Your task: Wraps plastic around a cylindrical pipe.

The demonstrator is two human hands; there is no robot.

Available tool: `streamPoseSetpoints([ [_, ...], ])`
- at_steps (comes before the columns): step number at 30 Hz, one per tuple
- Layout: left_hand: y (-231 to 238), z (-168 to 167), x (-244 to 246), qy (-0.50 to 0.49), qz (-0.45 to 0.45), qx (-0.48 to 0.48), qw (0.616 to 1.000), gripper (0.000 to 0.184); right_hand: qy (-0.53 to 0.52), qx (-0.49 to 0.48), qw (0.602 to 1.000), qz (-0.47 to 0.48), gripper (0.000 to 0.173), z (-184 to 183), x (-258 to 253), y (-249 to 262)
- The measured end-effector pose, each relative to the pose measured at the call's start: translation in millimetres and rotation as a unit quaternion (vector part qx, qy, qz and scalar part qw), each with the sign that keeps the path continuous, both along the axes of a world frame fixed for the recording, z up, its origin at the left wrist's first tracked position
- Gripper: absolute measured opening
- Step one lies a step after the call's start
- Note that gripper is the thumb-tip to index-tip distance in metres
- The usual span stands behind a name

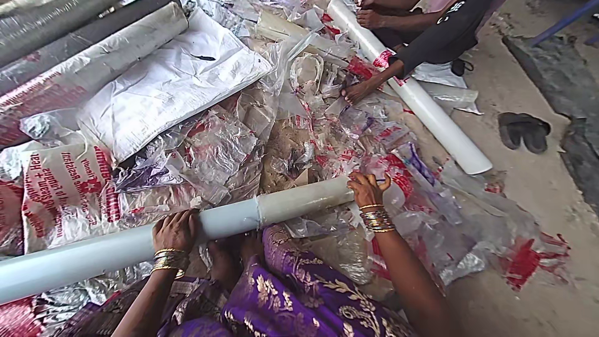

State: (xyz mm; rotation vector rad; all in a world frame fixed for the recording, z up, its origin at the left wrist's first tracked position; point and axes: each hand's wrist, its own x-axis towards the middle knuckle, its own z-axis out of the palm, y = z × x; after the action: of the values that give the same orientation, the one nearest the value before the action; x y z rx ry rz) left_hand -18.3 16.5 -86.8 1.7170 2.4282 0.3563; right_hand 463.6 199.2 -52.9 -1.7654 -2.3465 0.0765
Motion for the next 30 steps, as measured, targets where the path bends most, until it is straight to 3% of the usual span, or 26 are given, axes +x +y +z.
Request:
streamPoseSetpoints([
  [17, -3, -7, -4, 0.0, -0.011, 0.01, 1.0, 0.053, -0.044, 0.088, 0.993, 0.068, 0.024, -15, 24, 5],
  [19, -3, -7, -4, -0.001, -0.011, 0.004, 1.0, 0.053, -0.084, 0.023, 0.995, 0.04, 0.025, -8, 37, 4],
  [21, -4, -5, -5, 0.001, -0.01, -0.004, 1.0, 0.052, -0.158, -0.115, 0.98, -0.037, 0.027, 2, 57, -2],
  [22, -2, -4, -4, 0.002, -0.005, 0.002, 1.0, 0.052, -0.169, -0.135, 0.973, -0.079, 0.029, 6, 67, -3],
  [26, 1, -7, -2, 0.002, -0.002, 0.006, 1.0, 0.052, -0.033, 0.022, 0.981, -0.188, 0.022, 13, 70, -12],
  [30, 2, -5, -2, -0.002, 0.001, 0.002, 1.0, 0.053, 0.157, -0.081, 0.956, -0.234, 0.027, 16, 24, 7],
])
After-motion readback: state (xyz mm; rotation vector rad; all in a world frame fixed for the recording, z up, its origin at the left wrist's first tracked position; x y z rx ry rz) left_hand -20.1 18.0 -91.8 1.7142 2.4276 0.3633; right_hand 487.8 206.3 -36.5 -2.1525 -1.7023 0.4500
